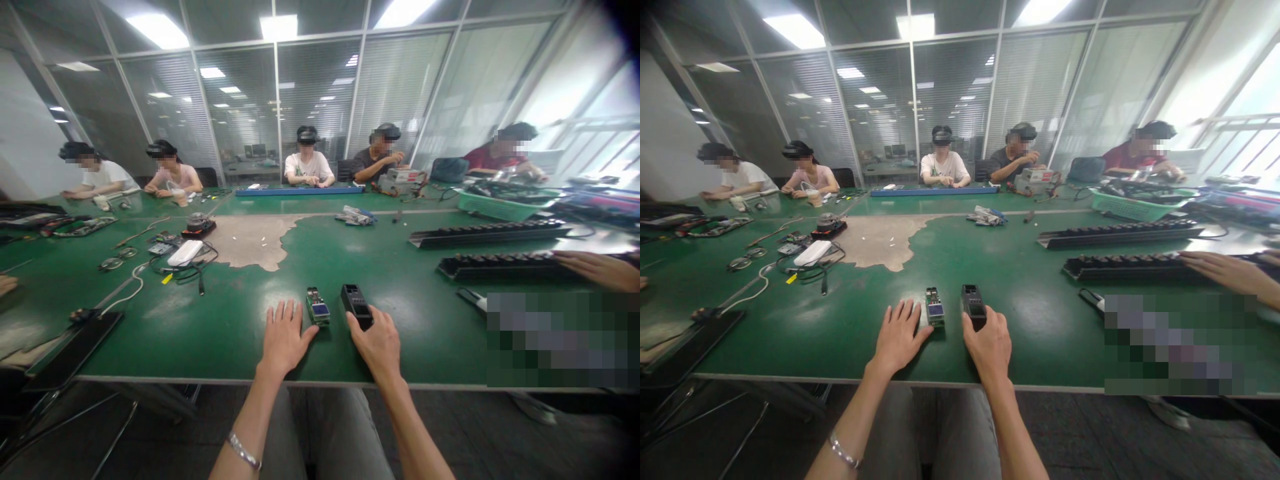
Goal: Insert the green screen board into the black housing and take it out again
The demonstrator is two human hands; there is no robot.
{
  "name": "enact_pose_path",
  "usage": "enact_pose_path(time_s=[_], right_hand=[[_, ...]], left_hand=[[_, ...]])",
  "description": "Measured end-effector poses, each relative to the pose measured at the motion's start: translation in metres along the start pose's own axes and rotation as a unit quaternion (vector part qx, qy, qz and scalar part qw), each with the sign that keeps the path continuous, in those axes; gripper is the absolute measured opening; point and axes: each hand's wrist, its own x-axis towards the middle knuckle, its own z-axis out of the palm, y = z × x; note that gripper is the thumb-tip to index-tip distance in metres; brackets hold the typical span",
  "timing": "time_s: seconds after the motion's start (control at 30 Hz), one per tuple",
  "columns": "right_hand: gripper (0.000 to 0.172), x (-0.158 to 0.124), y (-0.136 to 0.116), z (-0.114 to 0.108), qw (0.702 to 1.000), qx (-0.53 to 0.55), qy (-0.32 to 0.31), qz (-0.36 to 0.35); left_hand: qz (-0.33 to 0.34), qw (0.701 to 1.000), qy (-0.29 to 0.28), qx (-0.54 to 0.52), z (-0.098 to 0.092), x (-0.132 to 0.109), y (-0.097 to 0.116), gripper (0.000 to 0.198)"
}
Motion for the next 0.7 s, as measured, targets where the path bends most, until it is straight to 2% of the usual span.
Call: enact_pose_path(time_s=[0.13,0.33,0.7], right_hand=[[0.076,-0.0028,0.0018,-0.0001,1.000,0.006,0.014,-0.002],[0.079,-0.0036,0.0023,-0.0018,1.000,0.015,0.010,-0.008],[0.052,-0.0028,0.0009,-0.0049,0.999,0.034,0.014,-0.038]], left_hand=[[0.000,1.000,0.004,0.000,-0.0001,-0.0004,0.0003,0.074],[-0.001,1.000,0.001,0.006,0.0010,-0.0004,0.0012,0.071],[0.000,1.000,-0.004,0.003,0.0002,-0.0009,-0.0001,0.072]])
